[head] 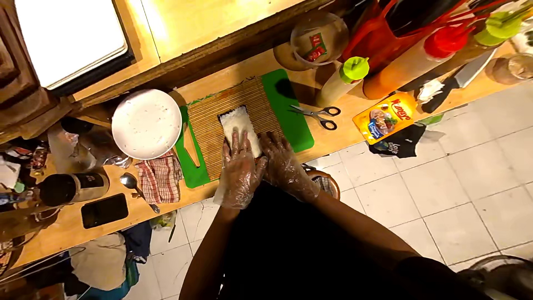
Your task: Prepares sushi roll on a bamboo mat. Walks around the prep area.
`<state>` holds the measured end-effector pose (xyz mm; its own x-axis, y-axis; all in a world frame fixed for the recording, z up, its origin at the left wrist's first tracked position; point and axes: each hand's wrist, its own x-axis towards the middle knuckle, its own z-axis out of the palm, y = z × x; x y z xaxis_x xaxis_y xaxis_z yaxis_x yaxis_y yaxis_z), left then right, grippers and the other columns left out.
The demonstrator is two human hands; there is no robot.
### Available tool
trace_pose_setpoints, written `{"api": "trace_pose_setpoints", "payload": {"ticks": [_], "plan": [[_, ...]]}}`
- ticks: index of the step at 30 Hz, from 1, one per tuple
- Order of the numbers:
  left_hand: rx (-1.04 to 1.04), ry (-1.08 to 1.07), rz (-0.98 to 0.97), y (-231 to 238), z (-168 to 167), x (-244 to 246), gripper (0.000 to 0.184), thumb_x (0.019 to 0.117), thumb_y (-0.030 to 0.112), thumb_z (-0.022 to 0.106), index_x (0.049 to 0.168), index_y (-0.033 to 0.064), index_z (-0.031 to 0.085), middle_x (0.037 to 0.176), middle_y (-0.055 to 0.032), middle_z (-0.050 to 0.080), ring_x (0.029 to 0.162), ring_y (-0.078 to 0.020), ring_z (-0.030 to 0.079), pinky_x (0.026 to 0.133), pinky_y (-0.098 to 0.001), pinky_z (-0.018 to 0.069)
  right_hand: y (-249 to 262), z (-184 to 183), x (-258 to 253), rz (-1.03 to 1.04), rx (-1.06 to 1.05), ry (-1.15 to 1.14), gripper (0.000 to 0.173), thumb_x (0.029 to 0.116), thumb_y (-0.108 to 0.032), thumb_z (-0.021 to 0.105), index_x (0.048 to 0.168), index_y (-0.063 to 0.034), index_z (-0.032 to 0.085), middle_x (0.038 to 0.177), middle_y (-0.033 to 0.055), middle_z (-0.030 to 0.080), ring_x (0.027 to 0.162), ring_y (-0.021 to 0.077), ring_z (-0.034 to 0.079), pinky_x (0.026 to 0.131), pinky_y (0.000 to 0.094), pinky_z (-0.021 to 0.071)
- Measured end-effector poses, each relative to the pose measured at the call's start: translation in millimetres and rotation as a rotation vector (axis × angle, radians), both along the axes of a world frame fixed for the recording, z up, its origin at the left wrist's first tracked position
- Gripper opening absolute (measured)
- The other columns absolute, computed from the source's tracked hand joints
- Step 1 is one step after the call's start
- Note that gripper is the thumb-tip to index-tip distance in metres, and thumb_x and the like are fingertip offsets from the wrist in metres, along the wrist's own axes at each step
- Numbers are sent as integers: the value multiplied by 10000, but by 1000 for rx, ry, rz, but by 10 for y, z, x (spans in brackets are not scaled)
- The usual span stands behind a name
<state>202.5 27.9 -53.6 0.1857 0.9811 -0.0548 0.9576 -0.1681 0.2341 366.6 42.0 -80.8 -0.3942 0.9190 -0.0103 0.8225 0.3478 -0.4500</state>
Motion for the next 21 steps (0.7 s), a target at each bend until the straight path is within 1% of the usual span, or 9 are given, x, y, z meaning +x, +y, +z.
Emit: {"api": "trace_pose_setpoints", "payload": {"ticks": [3,5,8,9,11,14,16,17,21], "plan": [[-8,-18,8,25,-17,9,812,1018,602,384,1597,38,313,1711,-87,183,1592,-312,41,1261,-620,32,23,2,-5,-7,-7,-16,902,879,-623,625,1561,-71,413,1642,127,359,1535,334,282,1226,608,225],[15,-28,-5,30,-84,0,759,1032,570,373,1583,48,354,1709,-73,195,1592,-303,53,1259,-623,37,41,7,-13,-3,-15,-16,950,846,-642,653,1564,-69,410,1642,125,362,1527,330,296,1224,610,224],[12,-21,1,75,-37,-12,751,1022,571,380,1569,56,387,1707,-62,206,1592,-302,56,1259,-619,46,92,4,-17,9,-35,-25,1028,805,-674,675,1581,-67,380,1656,124,336,1539,331,274,1233,615,203],[20,-22,5,88,-31,-12,774,1015,592,383,1568,51,387,1705,-65,212,1591,-306,62,1257,-621,51,116,1,-20,12,-42,-32,1054,790,-670,690,1589,-65,363,1664,130,319,1543,343,260,1228,625,202],[6,-23,-4,108,-9,-6,826,1008,626,378,1592,42,332,1711,-76,188,1591,-311,48,1257,-622,38,164,-6,-13,26,-22,-41,1097,775,-661,711,1599,-47,329,1672,153,291,1547,364,241,1214,645,210],[-13,-5,-37,121,-34,-11,774,1025,581,379,1576,37,364,1708,-75,200,1592,-305,59,1271,-601,30,209,1,-4,62,3,-13,1155,755,-627,756,1617,-30,271,1688,160,250,1566,360,195,1245,627,150],[8,-8,-46,143,-42,-22,759,1027,573,370,1564,37,389,1704,-77,215,1591,-310,68,1269,-604,33,252,0,-12,82,-6,-36,1218,717,-630,796,1622,-26,249,1701,155,213,1575,357,160,1253,621,122],[18,-26,-39,144,-36,-28,757,1025,581,373,1553,40,411,1703,-73,219,1591,-306,67,1271,-603,29,264,-2,-15,89,-11,-42,1228,710,-626,805,1623,-25,245,1705,150,202,1578,355,150,1254,619,116],[-1,-65,-23,120,8,-29,746,1025,567,409,1559,47,396,1701,-79,223,1591,-292,78,1277,-583,30,279,25,-35,80,-33,-54,1216,717,-605,802,1629,-35,233,1708,132,201,1579,337,155,1248,618,122]]}}
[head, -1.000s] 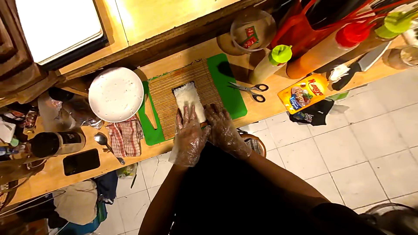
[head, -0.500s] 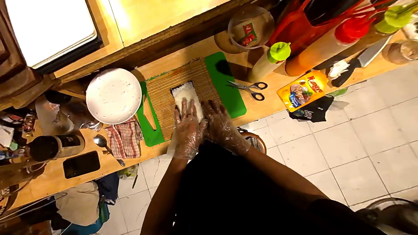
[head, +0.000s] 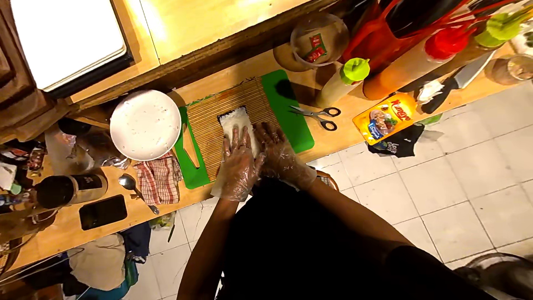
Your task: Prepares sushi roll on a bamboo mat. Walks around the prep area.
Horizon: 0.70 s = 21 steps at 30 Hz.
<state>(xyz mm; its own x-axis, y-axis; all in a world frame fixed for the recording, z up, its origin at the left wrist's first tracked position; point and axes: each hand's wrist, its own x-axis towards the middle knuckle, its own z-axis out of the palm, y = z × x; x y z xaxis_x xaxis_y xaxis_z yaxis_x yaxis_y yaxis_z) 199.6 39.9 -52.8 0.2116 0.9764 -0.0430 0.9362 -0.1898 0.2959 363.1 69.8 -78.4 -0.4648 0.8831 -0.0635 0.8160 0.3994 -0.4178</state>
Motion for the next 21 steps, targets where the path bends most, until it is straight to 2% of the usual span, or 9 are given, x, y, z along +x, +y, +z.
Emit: {"api": "trace_pose_setpoints", "payload": {"ticks": [6,11,16,19,21], "plan": [[4,37,13,66,-83,-32,854,1011,623,380,1605,18,277,1712,-110,164,1593,-303,43,1262,-613,30,-5,-48,-9,4,61,4,1128,786,-656,671,1626,-35,245,1704,142,210,1573,352,171,1240,626,140],[-17,41,1,111,-50,-54,846,1012,625,371,1598,19,295,1714,-102,159,1592,-308,38,1265,-606,27,-12,-54,-17,-2,56,6,1146,758,-660,688,1623,-41,263,1701,143,219,1570,358,178,1235,631,149],[-46,70,8,141,-47,-67,875,1004,642,388,1600,10,284,1712,-115,164,1592,-311,34,1261,-614,23,-18,-88,-19,-12,51,3,1126,776,-674,665,1628,-60,258,1707,127,210,1579,339,151,1244,618,131],[2,10,39,128,-54,-154,909,987,671,398,1612,26,257,1720,-107,122,1595,-285,25,1267,-603,19,10,-35,-53,-31,35,15,1206,718,-690,726,1635,-73,242,1705,135,209,1577,348,154,1243,630,126],[64,-67,99,56,-181,-276,884,1000,634,383,1623,30,215,1724,-123,68,1595,-284,14,1268,-605,25,11,-11,-92,-45,32,-8,1320,651,-808,710,1642,-86,220,1710,123,199,1578,347,156,1244,629,122]]}}
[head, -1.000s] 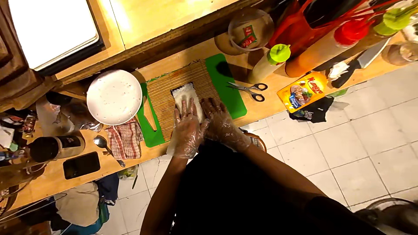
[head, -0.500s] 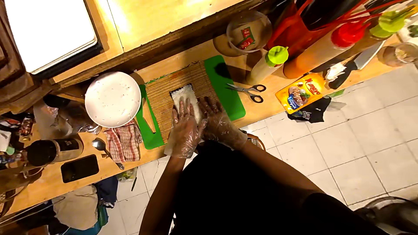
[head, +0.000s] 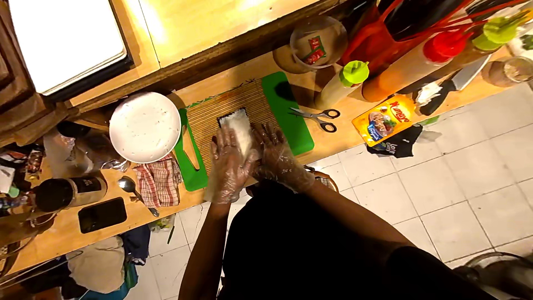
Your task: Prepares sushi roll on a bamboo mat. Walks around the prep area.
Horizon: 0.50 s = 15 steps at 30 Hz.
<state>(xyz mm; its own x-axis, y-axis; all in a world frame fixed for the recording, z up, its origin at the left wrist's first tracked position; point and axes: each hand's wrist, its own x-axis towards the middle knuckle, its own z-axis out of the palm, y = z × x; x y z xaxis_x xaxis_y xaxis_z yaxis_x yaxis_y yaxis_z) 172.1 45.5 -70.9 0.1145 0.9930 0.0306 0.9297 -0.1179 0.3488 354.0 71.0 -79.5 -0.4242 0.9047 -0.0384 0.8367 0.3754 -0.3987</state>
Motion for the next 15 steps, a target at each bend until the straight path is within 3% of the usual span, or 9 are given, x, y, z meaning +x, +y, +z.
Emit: {"api": "trace_pose_setpoints", "payload": {"ticks": [2,4,9,12,15], "plan": [[-34,-63,47,-74,-49,-94,808,1036,548,327,1618,3,202,1723,-144,38,1594,-287,-4,1265,-601,13,-21,6,-45,-12,-5,-31,1411,605,-909,648,1652,-90,173,1720,107,171,1583,336,143,1246,625,116],[-46,-105,49,-107,-109,-158,749,1065,488,286,1621,-3,179,1723,-143,40,1595,-272,3,1271,-585,19,-35,19,-82,-6,0,-58,1440,601,-903,666,1654,-76,135,1726,113,134,1588,339,119,1249,619,116],[-44,-159,92,-131,-112,-156,728,1071,470,305,1638,42,146,1730,-106,15,1596,-237,-9,1284,-548,27,-68,170,-160,5,22,-111,1313,649,-581,879,1633,-32,204,1695,162,227,1559,359,229,1246,630,161],[-73,-177,120,-105,-56,-155,712,1081,471,285,1629,27,182,1728,-113,36,1596,-242,-1,1279,-554,11,-5,297,-166,20,-30,-170,1391,645,-831,730,1647,-56,157,1714,138,174,1577,372,157,1231,671,128],[-51,-175,67,-138,-66,-175,709,1088,465,252,1618,-3,194,1723,-127,73,1596,-240,15,1278,-559,7,2,286,-220,14,-17,-115,1363,660,-883,664,1638,-53,203,1706,142,204,1572,380,170,1225,670,162]]}}
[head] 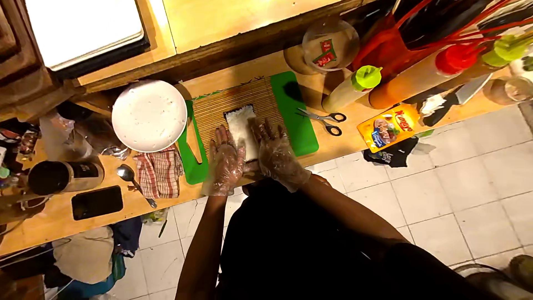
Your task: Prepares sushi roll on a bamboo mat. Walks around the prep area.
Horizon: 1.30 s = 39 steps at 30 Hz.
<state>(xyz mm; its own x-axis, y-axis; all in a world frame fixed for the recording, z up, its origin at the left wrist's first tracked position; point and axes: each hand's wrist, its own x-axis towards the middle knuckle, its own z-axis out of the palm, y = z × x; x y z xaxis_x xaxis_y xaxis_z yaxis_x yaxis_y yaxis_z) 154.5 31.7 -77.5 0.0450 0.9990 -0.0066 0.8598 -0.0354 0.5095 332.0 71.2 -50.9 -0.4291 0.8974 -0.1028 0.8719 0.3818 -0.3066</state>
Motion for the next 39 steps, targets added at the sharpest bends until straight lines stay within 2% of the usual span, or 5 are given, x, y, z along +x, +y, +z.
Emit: {"api": "trace_pose_setpoints", "payload": {"ticks": [13,22,27,34,39], "plan": [[-23,13,36,83,-29,-57,671,1095,449,228,1628,44,210,1728,-86,84,1596,-222,34,1286,-534,55,167,-25,-164,54,-16,-173,1327,685,-832,689,1626,-23,222,1709,161,178,1579,376,139,1220,669,184],[-36,55,23,188,-99,-90,657,1098,432,226,1622,36,228,1726,-86,94,1596,-213,30,1285,-537,38,225,172,-226,48,-96,-149,805,893,-284,726,1564,-3,380,1663,165,312,1555,389,222,1220,661,196],[-84,4,24,119,77,-75,659,1103,440,217,1634,51,192,1730,-67,73,1596,-210,26,1285,-531,18,266,-79,-284,142,-31,-205,1118,802,-495,786,1627,-14,206,1719,153,136,1589,348,105,1236,655,139],[-64,-26,-42,-10,192,-108,637,1102,424,261,1633,76,219,1734,-46,29,1595,-203,-24,1282,-560,24,333,-12,-339,160,-110,-134,1201,668,-731,791,1546,-9,403,1648,225,303,1552,419,202,1217,696,138],[39,-80,-38,52,146,-210,583,1099,319,320,1613,49,267,1719,-115,122,1593,-271,59,1279,-564,85,233,228,34,104,-61,63,1302,650,-797,766,1630,-102,263,1693,135,246,1562,399,181,1215,677,198]]}}
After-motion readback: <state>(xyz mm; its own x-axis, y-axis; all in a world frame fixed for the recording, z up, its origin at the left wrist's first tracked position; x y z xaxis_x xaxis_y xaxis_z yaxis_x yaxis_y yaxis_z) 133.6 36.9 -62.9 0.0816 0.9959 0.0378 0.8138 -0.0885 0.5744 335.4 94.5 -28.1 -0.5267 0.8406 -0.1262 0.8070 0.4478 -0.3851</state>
